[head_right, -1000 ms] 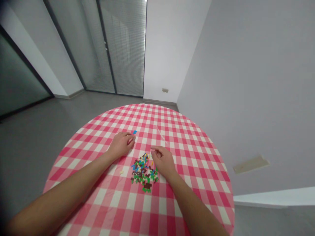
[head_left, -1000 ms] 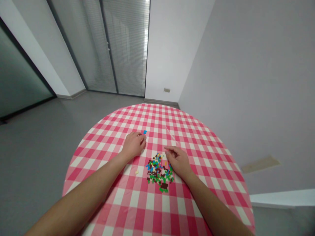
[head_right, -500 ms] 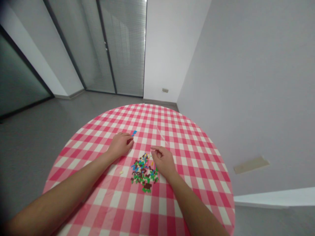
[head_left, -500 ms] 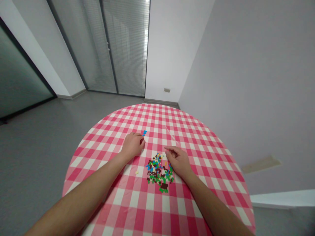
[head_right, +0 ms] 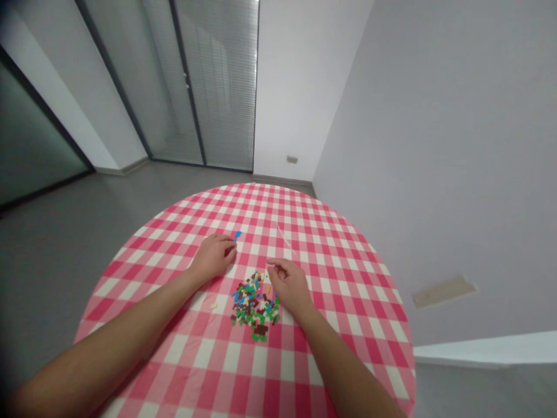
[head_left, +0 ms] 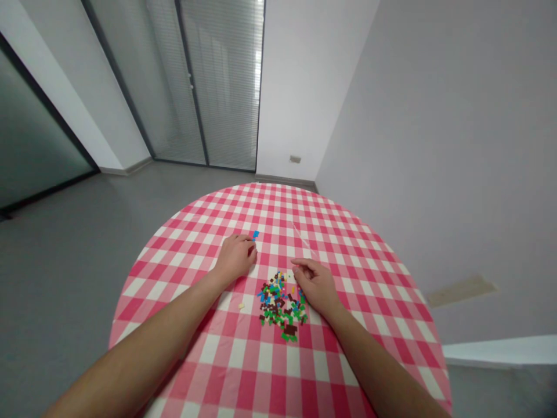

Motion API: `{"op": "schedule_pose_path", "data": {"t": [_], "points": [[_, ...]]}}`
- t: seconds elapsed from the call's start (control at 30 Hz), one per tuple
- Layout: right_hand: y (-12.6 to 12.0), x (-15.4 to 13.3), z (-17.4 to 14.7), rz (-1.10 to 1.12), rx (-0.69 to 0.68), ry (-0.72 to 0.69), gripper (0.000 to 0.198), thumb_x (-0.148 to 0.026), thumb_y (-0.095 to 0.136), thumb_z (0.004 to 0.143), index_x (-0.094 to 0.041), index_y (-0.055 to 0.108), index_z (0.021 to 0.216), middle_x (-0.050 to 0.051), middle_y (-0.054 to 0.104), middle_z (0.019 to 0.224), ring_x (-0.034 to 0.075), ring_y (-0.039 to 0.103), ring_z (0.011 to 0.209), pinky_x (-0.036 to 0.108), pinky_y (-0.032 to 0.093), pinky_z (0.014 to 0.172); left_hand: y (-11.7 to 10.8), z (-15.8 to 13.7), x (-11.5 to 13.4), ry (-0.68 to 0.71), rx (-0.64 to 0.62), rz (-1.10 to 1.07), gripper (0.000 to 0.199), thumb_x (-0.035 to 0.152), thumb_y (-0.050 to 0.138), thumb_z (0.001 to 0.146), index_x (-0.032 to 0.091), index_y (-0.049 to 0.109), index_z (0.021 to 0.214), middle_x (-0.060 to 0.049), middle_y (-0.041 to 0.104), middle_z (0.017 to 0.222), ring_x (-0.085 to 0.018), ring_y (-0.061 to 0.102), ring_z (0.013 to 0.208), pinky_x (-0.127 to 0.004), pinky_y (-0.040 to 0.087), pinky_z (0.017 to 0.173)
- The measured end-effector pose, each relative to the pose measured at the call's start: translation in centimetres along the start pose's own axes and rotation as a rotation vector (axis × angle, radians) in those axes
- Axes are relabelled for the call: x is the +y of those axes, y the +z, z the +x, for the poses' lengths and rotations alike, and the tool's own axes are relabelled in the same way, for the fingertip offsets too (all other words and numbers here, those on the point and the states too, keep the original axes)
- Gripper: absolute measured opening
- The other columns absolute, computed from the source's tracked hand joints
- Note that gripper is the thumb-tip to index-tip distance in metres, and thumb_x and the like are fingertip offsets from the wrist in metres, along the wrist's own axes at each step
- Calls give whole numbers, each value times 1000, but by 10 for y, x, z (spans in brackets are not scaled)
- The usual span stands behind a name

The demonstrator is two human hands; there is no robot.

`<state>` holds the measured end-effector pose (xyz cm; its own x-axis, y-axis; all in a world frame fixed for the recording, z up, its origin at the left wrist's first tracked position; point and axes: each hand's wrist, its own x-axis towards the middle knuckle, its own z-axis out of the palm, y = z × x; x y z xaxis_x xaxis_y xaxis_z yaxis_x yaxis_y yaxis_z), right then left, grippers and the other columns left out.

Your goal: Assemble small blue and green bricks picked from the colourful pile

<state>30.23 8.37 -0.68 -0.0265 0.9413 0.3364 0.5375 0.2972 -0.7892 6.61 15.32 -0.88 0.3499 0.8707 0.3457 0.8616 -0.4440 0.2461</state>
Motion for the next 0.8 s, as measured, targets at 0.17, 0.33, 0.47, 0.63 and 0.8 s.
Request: {"op": "schedule_pose_path", "data": {"t": [0.17,0.33,0.47,0.63,0.8], "points": [[0,1,0,14,8,4,32,-38,57,86,-14,74,98,-4,44,53,12,38,48,24,33,48,1,0,-1,-4,6,-18,25,24,50,90,20,75,86,-8,72,103,-26,61,97,-42,46,91],[0,2,-1,13,12,3,32,-39,57,86,-14,74,98,-3,46,53,12,39,49,25,34,48,2,-1,-1,-20,23,-37,22,23,52,88,20,73,87,-8,73,102,-27,62,96,-42,45,90],[0,3,-1,5,8,2,32,-38,58,86,-14,74,99,-3,49,55,12,40,49,25,35,48,1,-1,-1,-20,8,-19,23,24,51,89,19,74,91,-9,73,105,-28,61,99,-43,44,91],[2,5,-1,-4,5,2,32,-38,58,86,-14,75,98,-2,51,55,13,42,49,25,35,49,-1,0,0,-3,-16,-9,24,23,50,90,19,73,89,-9,72,104,-27,61,99,-43,45,91],[-14,6,6,-117,-78,-35,26,-33,59,85,-17,77,94,4,66,69,16,55,60,27,43,57,0,1,-2,21,-19,-27,22,24,51,90,18,72,88,-11,70,103,-27,61,98,-43,45,91]]}}
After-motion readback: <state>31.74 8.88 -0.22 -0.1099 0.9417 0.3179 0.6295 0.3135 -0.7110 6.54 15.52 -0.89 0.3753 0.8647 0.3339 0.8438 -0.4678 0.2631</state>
